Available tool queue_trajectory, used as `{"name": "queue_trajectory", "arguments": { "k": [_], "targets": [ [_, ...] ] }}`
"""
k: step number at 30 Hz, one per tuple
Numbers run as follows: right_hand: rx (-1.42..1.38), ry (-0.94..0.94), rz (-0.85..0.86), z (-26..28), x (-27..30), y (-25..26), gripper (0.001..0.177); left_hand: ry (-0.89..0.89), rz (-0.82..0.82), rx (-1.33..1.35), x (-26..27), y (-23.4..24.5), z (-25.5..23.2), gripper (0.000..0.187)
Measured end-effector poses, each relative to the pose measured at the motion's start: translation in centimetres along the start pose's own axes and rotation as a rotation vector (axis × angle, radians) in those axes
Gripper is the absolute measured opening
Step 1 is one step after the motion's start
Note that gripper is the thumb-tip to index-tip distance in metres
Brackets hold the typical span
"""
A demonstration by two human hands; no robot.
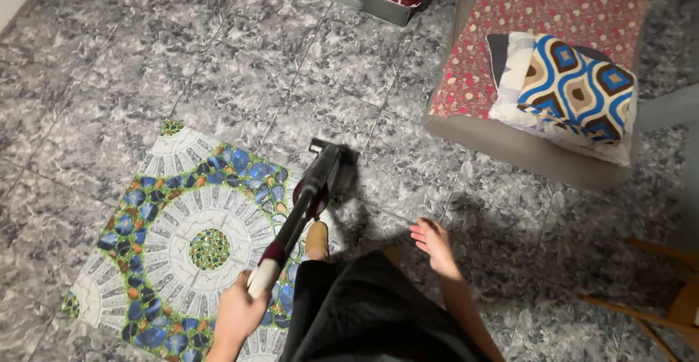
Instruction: Vacuuming the tiled floor around a bed and a chair in a bedroom.
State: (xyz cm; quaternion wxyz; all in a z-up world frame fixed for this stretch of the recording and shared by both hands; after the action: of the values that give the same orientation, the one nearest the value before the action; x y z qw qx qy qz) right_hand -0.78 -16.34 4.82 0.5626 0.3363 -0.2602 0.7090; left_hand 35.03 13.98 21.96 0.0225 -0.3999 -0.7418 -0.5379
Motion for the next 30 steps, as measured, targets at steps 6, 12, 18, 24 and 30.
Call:
{"name": "queue_trajectory", "arguments": {
  "k": [6,12,18,24,30],
  "targets": [
    [-0.008,-0.007,-0.044,-1.7,0.2,0.8,0.044,-0.091,-0.004,0.046,-5.5,-2.7,-1.5,0.059],
    [-0.064,-0.052,-0.149,-3.0,1.1,2.2,0.044,-0.183,-0.043,0.145,-12.3,-8.0,-2.9,0.062],
    [-0.036,0.018,-0.242,-6.5,0.3,2.8,0.040,-0.255,-0.045,0.148,-15.0,-10.0,-6.9,0.058],
    [0.594,0.695,-0.092,4.1,10.7,-10.7,0.038,-0.179,0.056,0.140,-14.1,-10.1,-5.6,0.058],
    [0.960,1.221,0.431,7.2,14.9,-23.5,0.062,-0.155,-0.008,0.098,-9.3,-9.6,-2.3,0.053]
  ]
}}
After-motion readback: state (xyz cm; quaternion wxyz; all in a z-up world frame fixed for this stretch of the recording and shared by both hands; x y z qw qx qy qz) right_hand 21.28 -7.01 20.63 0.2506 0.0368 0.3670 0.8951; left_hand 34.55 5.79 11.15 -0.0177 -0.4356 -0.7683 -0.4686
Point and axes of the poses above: each hand's wrist, its own x-axis away from the middle knuckle, its own y-axis out of the back of the hand, z = x × y, the point moved 1 cm from there along -x, towards the middle knuckle, and after that the axes turned 2 degrees about -y, right-handed, at the moved point
